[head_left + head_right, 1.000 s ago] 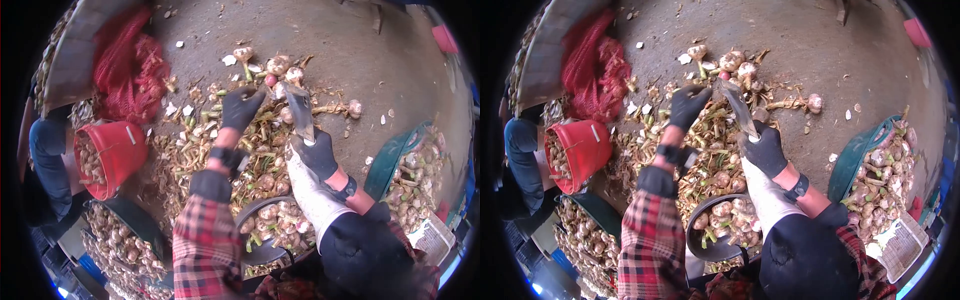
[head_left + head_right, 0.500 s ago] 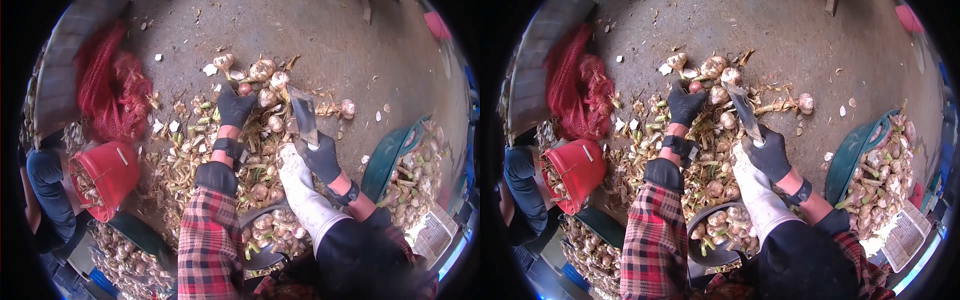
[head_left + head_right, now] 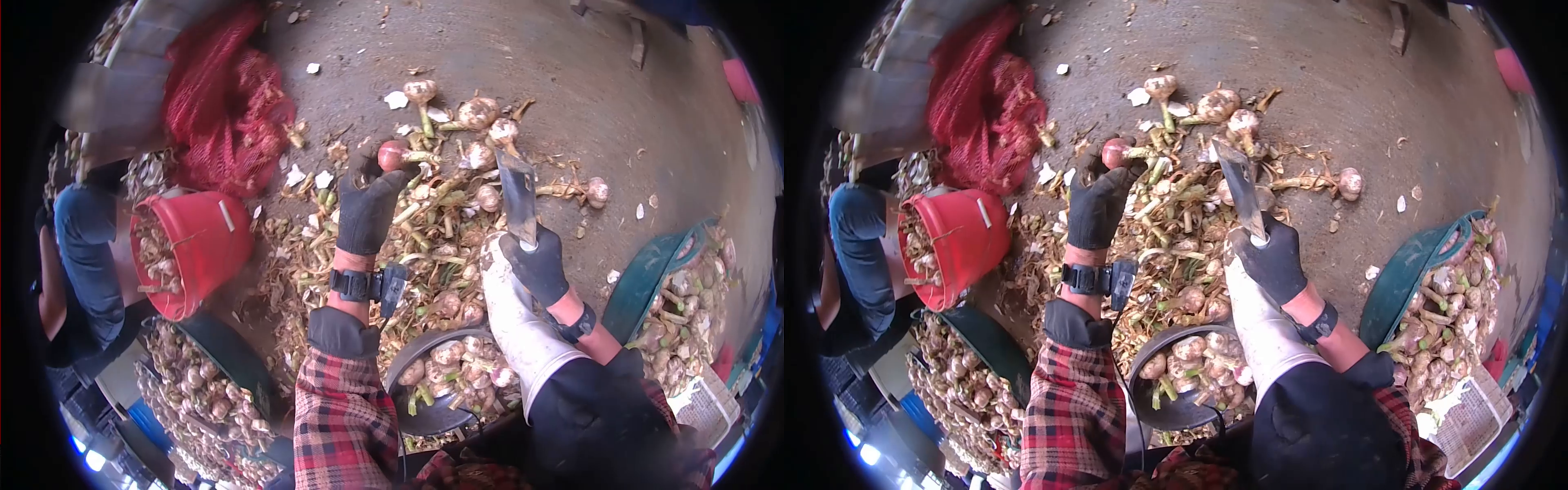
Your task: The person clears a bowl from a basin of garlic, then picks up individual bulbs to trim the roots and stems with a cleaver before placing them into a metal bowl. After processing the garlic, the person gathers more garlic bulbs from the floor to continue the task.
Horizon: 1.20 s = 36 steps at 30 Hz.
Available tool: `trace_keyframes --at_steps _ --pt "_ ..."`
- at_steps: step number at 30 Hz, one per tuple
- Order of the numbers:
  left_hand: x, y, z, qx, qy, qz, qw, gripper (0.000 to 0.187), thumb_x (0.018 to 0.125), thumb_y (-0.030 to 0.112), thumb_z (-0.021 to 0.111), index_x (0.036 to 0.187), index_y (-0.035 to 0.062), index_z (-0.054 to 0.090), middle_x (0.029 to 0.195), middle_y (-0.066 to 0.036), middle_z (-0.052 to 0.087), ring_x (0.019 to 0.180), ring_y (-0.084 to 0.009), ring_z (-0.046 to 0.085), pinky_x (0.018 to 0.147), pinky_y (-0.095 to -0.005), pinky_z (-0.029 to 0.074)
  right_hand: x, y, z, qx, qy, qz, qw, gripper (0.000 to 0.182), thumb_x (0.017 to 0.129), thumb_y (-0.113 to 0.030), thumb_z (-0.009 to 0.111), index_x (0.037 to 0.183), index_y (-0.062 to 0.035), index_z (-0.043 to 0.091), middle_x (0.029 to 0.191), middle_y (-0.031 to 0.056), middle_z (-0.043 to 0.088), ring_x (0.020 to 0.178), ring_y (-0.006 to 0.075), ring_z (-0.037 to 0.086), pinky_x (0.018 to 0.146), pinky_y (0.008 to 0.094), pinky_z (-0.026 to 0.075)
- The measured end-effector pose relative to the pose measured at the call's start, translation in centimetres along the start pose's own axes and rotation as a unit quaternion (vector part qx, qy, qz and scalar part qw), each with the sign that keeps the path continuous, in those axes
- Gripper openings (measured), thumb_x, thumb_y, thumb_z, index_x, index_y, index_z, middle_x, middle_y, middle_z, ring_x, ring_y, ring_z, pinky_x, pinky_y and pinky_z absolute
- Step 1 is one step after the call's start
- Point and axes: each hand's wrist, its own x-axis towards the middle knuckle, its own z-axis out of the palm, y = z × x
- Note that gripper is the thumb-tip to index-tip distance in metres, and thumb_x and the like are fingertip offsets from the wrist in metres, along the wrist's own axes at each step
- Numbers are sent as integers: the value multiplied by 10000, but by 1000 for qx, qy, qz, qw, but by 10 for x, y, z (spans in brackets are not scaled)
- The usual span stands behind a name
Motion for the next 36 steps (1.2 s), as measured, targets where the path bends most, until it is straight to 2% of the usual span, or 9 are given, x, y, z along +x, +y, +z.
trace_keyframes --at_steps 14,17,20,23,27,28,29,30,36 --pt "-82 76 -59 11 166 132 977 388 795 -62 628 1165 -29 515 974 -118 626 821 -197 650 773 -295 547 -16 3 17 19 -57 0 998 102 810 -53 652 865 29 624 692 64 626 639 132 579 603 310 477" --pt "-96 120 -97 -142 141 222 954 339 876 65 634 1182 -6 508 1008 -100 600 913 -209 625 778 -271 545 -15 19 18 3 -49 8 999 126 812 -88 671 859 21 632 698 71 631 644 149 564 618 328 476" --pt "-116 164 -120 -351 125 307 876 502 931 244 589 1321 -23 421 1297 -179 502 1210 -301 499 1062 -434 409 -14 17 20 -8 -45 2 999 151 808 -122 698 835 13 635 682 84 623 637 155 560 610 340 469" --pt "-112 146 -132 -392 147 238 876 556 940 273 570 1359 -38 375 1384 -194 426 1271 -325 444 1102 -459 361 -11 25 20 -35 -48 9 998 161 817 -127 689 848 22 634 695 89 634 643 151 570 610 336 469" --pt "-75 82 -97 -130 183 34 974 303 949 289 539 1141 61 589 1121 -94 615 1134 -255 562 992 -436 450 -10 22 18 0 -52 20 998 175 826 -130 677 892 29 645 754 70 658 689 145 598 630 322 478" --pt "-69 66 -86 99 110 112 983 281 937 278 574 1118 64 595 1105 -87 613 967 -205 628 876 -371 518 -10 21 17 1 -53 21 998 175 826 -130 677 892 29 645 754 70 658 689 145 598 630 322 478" --pt "-58 46 -84 406 77 210 886 219 919 238 614 1047 61 629 1034 -88 645 810 -168 645 751 -296 543 -10 18 16 3 -50 37 998 175 824 -125 677 898 30 645 754 70 655 689 142 593 632 317 476" --pt "-47 45 -72 62 107 -11 992 169 887 190 658 959 38 653 921 -79 673 755 -147 653 688 -283 551 -9 17 14 5 -46 52 998 175 823 -119 678 904 32 645 754 69 652 689 139 588 635 312 474" --pt "22 20 -44 379 49 73 921 219 818 118 656 1000 -4 663 903 -87 698 819 -134 641 743 -282 512 -1 13 8 12 -16 89 996 152 804 -112 703 845 15 630 666 61 619 598 152 532 557 341 442"
